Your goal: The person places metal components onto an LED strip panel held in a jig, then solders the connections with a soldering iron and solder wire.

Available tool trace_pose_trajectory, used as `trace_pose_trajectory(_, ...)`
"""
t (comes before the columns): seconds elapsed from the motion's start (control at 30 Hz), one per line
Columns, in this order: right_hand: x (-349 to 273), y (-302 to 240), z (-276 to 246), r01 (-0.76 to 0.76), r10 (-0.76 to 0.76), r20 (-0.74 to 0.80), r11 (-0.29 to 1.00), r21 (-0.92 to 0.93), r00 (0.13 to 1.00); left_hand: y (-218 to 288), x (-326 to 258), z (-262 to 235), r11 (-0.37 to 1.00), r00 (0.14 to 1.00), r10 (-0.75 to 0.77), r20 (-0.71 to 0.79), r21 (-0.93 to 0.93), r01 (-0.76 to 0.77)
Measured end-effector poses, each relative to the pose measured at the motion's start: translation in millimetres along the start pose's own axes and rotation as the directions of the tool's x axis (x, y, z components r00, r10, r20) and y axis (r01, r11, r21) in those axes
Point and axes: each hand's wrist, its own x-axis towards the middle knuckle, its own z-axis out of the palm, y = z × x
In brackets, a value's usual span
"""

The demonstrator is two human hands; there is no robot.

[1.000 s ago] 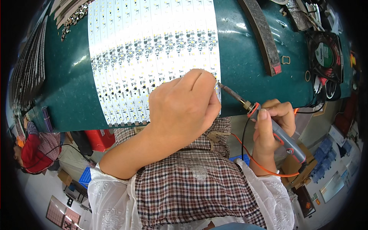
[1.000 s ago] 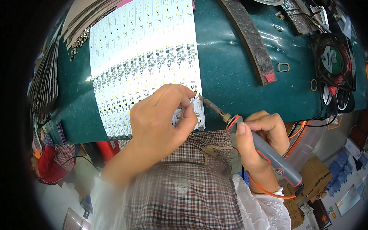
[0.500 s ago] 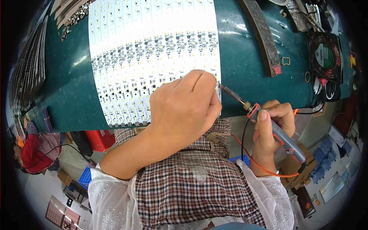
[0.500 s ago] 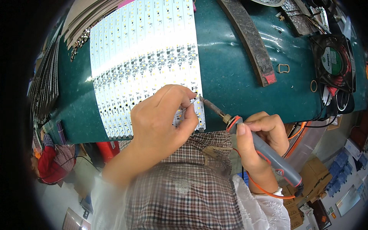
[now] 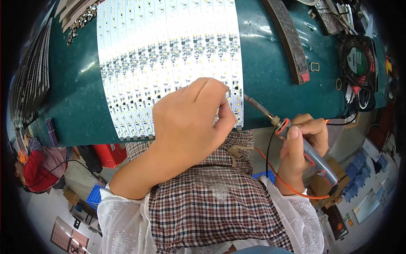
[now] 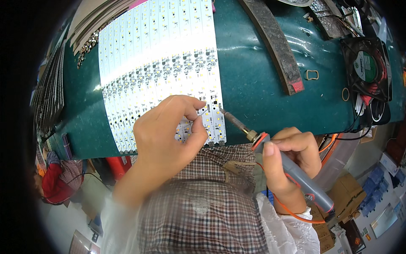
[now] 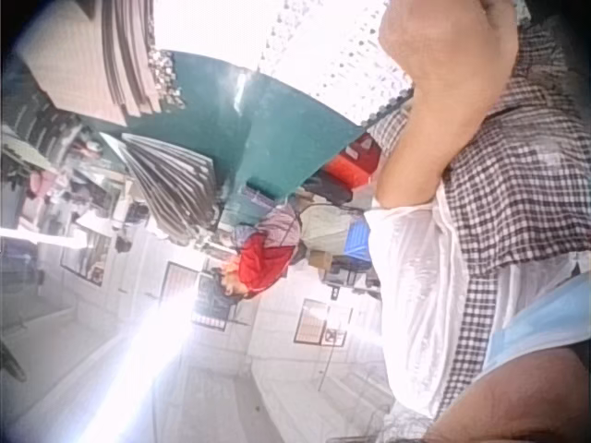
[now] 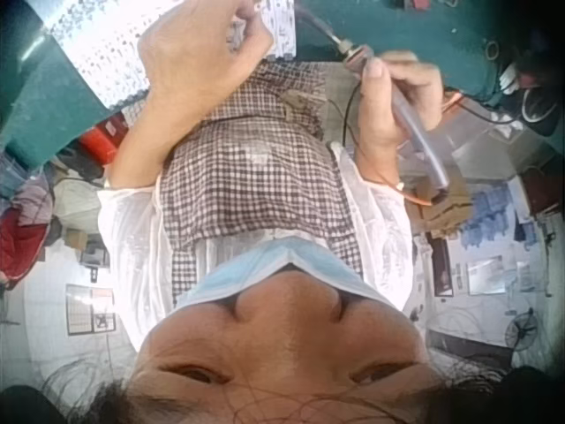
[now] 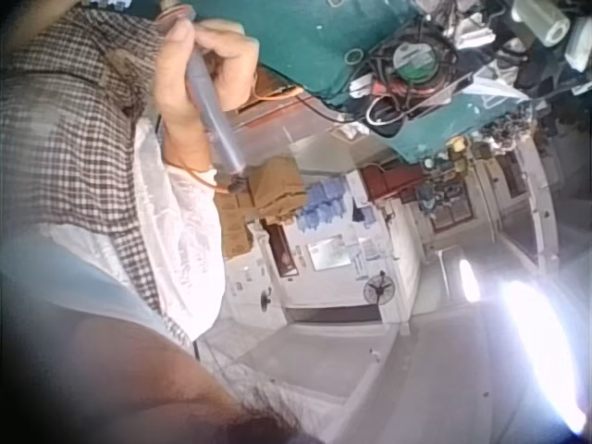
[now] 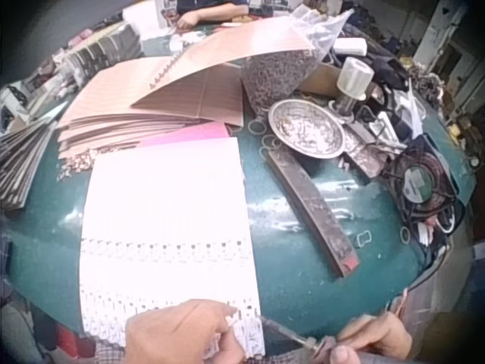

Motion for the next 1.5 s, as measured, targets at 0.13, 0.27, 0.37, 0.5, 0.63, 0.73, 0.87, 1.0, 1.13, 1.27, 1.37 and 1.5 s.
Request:
trace_pose_trajectory(0.13,0,0,6,-0.03,0.03,0.067,1.0,-0.009,0.997,-12,-2,11,0.995,0.988,0.104,-0.115,0.016,-0.103)
trace_pose_trajectory(0.27,0,4,8,-0.017,0.019,0.083,0.999,-0.029,0.996,-11,-3,11,0.993,0.986,0.116,-0.122,0.028,-0.113)
trace_pose_trajectory(0.37,1,6,11,-0.018,0.02,0.079,1.0,-0.023,0.997,-5,-2,4,1.0,1.0,0.004,-0.014,-0.002,-0.004)
trace_pose_trajectory(0.5,0,8,12,-0.028,0.029,0.048,0.999,-0.022,0.998,-6,-2,6,1.0,0.999,0.014,-0.035,0.003,-0.014)
trace_pose_trajectory(0.63,1,10,13,-0.013,0.015,0.06,0.999,-0.03,0.998,-6,-2,6,1.0,0.999,0.014,-0.038,0.016,-0.014)
trace_pose_trajectory(0.73,1,9,14,-0.013,0.014,0.052,1.0,-0.027,0.999,-7,-1,9,0.999,0.998,0.033,-0.049,0.018,-0.032)
trace_pose_trajectory(0.87,0,9,12,-0.016,0.018,0.055,0.999,-0.045,0.998,-7,-1,8,0.999,0.998,0.03,-0.046,0.026,-0.029)
trace_pose_trajectory(1.0,0,9,11,0.013,-0.01,0.069,0.999,-0.04,0.998,-5,-1,7,0.999,0.999,0.02,-0.031,0.028,-0.02)
trace_pose_trajectory(1.13,0,8,12,-0.017,0.019,0.059,0.999,-0.028,0.998,-5,-1,8,0.999,0.999,0.028,-0.035,0.044,-0.027)
trace_pose_trajectory(1.27,0,9,11,-0.011,0.012,0.064,1.0,-0.016,0.998,-6,0,9,0.998,0.998,0.043,-0.049,0.052,-0.04)
trace_pose_trajectory(1.37,1,9,11,0.023,-0.022,0.022,1.0,-0.018,1.0,-6,0,8,0.998,0.999,0.036,-0.039,0.045,-0.034)
trace_pose_trajectory(1.5,0,5,12,-0.028,0.03,0.048,0.999,-0.024,0.998,-6,-1,8,0.999,0.999,0.026,-0.029,0.045,-0.025)
